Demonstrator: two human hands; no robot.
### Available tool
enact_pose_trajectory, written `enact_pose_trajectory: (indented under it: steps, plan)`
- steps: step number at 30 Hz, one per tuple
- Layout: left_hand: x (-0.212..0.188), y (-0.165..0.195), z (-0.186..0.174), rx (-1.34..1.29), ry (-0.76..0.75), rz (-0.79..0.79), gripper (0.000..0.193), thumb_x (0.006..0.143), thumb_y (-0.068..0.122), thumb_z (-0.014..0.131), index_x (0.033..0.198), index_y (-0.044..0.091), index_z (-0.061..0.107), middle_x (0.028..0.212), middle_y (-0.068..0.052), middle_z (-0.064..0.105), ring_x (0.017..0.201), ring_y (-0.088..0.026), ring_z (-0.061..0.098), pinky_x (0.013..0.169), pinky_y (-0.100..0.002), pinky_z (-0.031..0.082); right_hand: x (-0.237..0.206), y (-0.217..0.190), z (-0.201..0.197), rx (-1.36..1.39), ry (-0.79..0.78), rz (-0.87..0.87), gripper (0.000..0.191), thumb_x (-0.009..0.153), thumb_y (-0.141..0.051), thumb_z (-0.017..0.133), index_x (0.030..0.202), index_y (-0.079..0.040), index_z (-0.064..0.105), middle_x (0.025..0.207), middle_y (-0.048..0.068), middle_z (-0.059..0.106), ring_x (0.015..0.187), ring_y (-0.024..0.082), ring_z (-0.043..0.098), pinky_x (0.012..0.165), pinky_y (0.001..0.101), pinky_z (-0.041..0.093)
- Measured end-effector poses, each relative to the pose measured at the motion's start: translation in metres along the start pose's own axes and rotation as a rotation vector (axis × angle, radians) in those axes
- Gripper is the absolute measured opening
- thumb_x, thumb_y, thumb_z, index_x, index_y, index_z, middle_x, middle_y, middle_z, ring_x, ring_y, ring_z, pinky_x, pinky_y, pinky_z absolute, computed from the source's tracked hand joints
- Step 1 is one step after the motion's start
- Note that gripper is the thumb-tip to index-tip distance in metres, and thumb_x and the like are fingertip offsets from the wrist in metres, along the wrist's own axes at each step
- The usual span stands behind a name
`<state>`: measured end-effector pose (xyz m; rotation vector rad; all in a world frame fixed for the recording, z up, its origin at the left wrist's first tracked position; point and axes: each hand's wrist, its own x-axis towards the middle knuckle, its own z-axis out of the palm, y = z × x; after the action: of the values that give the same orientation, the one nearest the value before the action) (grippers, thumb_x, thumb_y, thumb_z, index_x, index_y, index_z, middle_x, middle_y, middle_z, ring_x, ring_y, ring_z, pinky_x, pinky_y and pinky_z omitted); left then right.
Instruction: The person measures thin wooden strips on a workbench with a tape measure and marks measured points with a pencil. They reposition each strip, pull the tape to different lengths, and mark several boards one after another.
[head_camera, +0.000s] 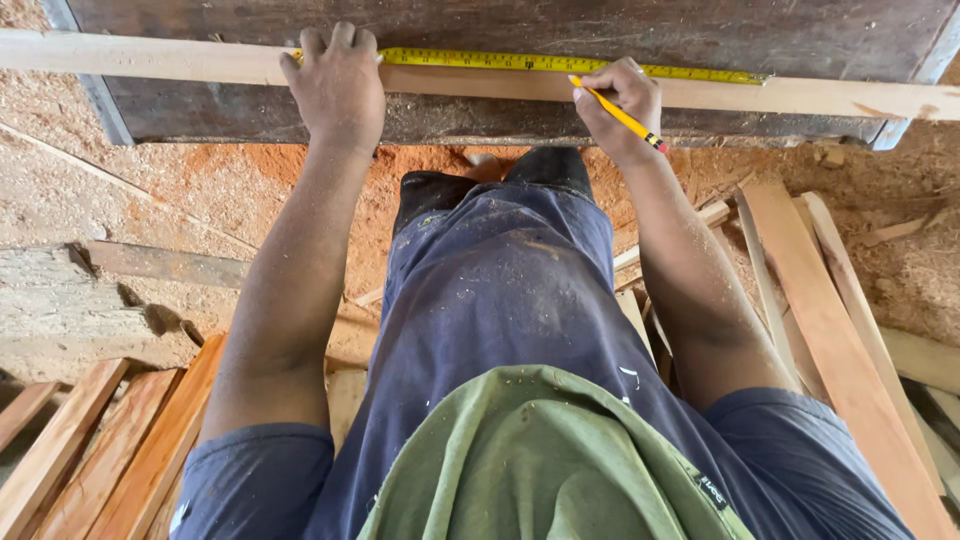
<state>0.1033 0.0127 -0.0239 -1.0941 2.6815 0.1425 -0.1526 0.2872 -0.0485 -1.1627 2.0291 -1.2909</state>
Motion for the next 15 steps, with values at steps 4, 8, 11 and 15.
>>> enact_pose_trajectory:
  steps: [4, 8, 11, 15]
  plan:
    - [-0.001, -0.002, 0.001, 0.008, -0.007, -0.005, 0.019, 0.094, 0.018, 0.07, 0.112, 0.014, 0.072, 0.115, -0.004, 0.067, 0.114, -0.029, 0.057, 0.096, -0.061, 0.043, 0.001, 0.001, 0.004, -0.021, -0.003, 0.012, 0.011, 0.095, -0.007, 0.079, 0.096, -0.001, 0.069, 0.097, 0.012, 0.072, 0.091, 0.022, 0.07, 0.083, 0.0351, 0.057]
    - [0.002, -0.001, 0.001, 0.013, -0.025, -0.019, 0.019, 0.094, 0.019, 0.07, 0.111, 0.014, 0.072, 0.115, -0.004, 0.067, 0.112, -0.029, 0.057, 0.098, -0.064, 0.041, 0.004, 0.003, 0.004, -0.059, 0.019, 0.002, 0.011, 0.093, -0.005, 0.079, 0.094, -0.002, 0.069, 0.095, 0.012, 0.072, 0.089, 0.023, 0.071, 0.081, 0.0353, 0.056]
    - [0.004, -0.001, 0.002, 0.015, 0.011, -0.027, 0.018, 0.093, 0.021, 0.069, 0.109, 0.014, 0.073, 0.113, -0.004, 0.067, 0.111, -0.03, 0.057, 0.097, -0.064, 0.041, 0.003, 0.004, 0.008, -0.04, 0.018, 0.004, 0.01, 0.093, -0.003, 0.079, 0.094, -0.003, 0.069, 0.096, 0.011, 0.072, 0.09, 0.023, 0.07, 0.082, 0.0359, 0.056]
    - [0.003, -0.004, 0.002, -0.009, -0.006, -0.022, 0.017, 0.097, 0.021, 0.068, 0.112, 0.014, 0.073, 0.115, -0.004, 0.066, 0.114, -0.03, 0.057, 0.099, -0.065, 0.04, 0.004, 0.004, 0.016, -0.074, 0.034, -0.021, 0.01, 0.092, -0.002, 0.079, 0.092, -0.004, 0.069, 0.094, 0.011, 0.073, 0.089, 0.023, 0.07, 0.082, 0.0359, 0.057]
